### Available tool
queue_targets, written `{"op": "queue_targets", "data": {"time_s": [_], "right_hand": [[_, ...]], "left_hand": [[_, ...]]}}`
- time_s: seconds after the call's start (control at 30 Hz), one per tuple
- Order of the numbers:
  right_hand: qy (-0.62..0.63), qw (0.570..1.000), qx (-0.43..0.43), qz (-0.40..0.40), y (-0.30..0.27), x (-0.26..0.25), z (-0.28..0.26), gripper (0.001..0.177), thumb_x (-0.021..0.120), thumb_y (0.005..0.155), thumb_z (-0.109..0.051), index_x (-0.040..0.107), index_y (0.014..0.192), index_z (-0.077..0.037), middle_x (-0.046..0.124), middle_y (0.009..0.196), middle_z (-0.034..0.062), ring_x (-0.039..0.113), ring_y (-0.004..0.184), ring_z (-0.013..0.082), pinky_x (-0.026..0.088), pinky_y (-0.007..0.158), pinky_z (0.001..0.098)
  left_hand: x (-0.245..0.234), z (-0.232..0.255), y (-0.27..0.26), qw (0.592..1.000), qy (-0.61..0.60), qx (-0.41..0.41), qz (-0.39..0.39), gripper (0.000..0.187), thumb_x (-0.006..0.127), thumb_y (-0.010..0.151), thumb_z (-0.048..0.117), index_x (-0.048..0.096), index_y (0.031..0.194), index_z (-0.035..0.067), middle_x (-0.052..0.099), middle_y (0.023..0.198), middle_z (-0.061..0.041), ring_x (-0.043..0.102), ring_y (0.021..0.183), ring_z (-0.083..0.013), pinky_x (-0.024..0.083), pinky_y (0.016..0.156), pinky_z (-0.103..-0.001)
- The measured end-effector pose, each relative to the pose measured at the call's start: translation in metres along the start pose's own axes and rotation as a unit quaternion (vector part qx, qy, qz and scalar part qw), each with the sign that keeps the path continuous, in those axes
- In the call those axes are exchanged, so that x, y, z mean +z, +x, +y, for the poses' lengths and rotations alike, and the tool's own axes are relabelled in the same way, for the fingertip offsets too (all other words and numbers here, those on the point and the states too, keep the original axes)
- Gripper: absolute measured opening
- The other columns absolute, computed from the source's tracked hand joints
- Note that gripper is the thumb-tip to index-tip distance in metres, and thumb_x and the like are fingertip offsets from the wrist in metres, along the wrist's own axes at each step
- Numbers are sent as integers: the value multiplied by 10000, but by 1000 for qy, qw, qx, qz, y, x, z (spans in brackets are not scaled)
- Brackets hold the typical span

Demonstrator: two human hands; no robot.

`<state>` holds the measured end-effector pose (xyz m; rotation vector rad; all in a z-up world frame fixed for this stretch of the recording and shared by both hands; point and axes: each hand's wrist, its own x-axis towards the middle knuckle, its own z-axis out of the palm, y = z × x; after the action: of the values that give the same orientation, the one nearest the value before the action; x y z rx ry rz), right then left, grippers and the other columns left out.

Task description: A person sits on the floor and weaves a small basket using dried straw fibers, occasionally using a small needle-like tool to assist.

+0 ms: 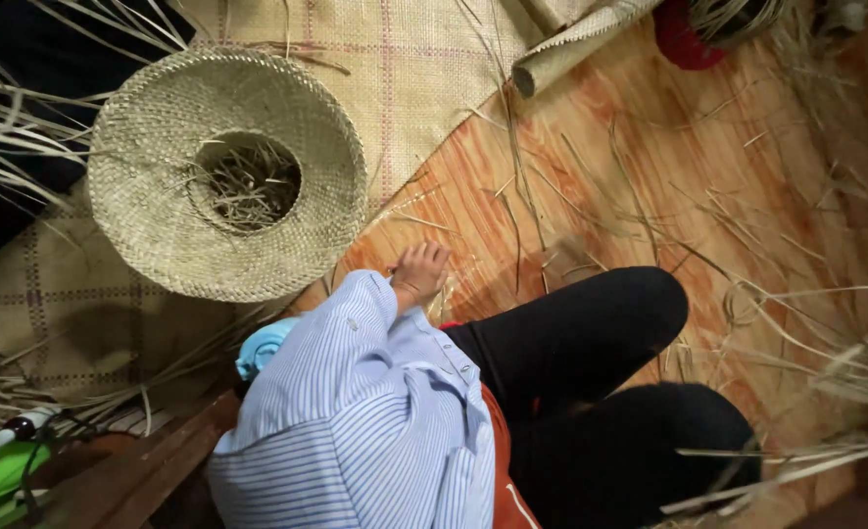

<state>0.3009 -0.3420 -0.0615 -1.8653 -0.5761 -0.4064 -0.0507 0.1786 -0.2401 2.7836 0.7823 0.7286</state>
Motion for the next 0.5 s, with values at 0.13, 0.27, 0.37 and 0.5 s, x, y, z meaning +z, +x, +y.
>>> {"op": "queue_targets", "data": {"time_s": [0.13,0.27,0.37,0.5], "right_hand": [[-2,1000,-3,4,0,-30,18,151,701,850,36,585,912,-38,539,779,74,530,792,97,443,756,220],[-14,1000,8,20,-53,-52,17,150,699,853,39,583,917,-32,543,784,79,533,790,103,445,751,224],[-29,999,19,39,-98,-75,5,150,699,854,41,583,921,-27,545,788,83,535,789,108,447,748,227],[-49,996,40,60,-144,-99,-21,149,697,857,43,581,925,-21,548,792,89,538,786,114,448,743,230]], "left_hand": [[-3,1,0,1000,-4,4,-22,319,484,677,262,429,971,152,403,811,-31,446,719,-210,369,608,-347],[-13,-1,0,997,-13,32,-72,336,478,689,269,413,994,146,407,849,-37,439,745,-210,359,636,-347],[-12,-3,3,992,-32,55,-106,331,467,698,270,401,997,144,399,857,-40,437,760,-220,358,650,-352],[-14,-2,6,990,-32,72,-114,276,449,704,275,408,948,153,393,843,-34,435,762,-219,359,637,-353]]}}
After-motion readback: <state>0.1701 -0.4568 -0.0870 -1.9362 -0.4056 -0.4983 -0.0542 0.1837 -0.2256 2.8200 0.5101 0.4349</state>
